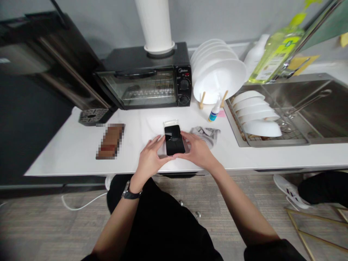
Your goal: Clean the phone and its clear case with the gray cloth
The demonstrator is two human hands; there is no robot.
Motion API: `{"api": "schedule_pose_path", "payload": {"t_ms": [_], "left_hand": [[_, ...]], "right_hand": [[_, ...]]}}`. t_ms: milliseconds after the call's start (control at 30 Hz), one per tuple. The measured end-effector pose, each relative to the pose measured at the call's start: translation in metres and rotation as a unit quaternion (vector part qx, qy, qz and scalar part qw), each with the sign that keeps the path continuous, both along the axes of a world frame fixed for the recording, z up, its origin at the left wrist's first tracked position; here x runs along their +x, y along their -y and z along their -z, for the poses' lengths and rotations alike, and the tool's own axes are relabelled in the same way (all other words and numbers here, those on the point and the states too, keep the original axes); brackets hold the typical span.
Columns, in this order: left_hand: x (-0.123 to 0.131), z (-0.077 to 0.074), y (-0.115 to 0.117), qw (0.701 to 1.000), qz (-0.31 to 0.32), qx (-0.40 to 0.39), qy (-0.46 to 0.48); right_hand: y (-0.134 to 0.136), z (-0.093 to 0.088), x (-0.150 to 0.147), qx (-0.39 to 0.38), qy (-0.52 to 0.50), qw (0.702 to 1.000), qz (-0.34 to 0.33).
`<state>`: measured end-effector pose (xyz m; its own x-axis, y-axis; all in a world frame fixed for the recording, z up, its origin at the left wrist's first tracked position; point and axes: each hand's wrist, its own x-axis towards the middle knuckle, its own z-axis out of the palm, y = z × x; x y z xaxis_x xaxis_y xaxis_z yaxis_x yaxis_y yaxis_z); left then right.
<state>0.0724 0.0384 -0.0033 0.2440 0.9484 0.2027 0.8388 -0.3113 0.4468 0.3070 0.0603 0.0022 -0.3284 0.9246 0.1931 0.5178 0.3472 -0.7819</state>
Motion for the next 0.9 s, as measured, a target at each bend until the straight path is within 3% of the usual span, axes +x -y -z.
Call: {"api": "schedule_pose_path", "payload": {"t_ms": [333, 500, 633, 767, 900], "left_hand": [[0.008, -0.002, -0.003, 0.998, -0.039, 0.042, 0.026], [0.014, -0.004, -0.008, 0.997, -0.062, 0.027, 0.032], [0.019, -0.004, -0.008, 0.995, -0.085, 0.037, 0.027], [0.016, 0.001, -0.010, 0.997, -0.058, 0.053, 0.024], [0.012, 0.003, -0.013, 0.999, -0.030, 0.005, 0.024]], "right_hand": [[-0.011, 0.003, -0.008, 0.014, 0.022, 0.998, 0.061], [-0.014, 0.006, -0.012, 0.031, 0.062, 0.994, 0.080], [-0.016, 0.007, -0.013, 0.008, 0.049, 0.995, 0.088], [-0.019, 0.007, -0.010, -0.016, 0.025, 0.996, 0.080], [-0.021, 0.010, -0.003, -0.046, 0.016, 0.997, 0.059]]}}
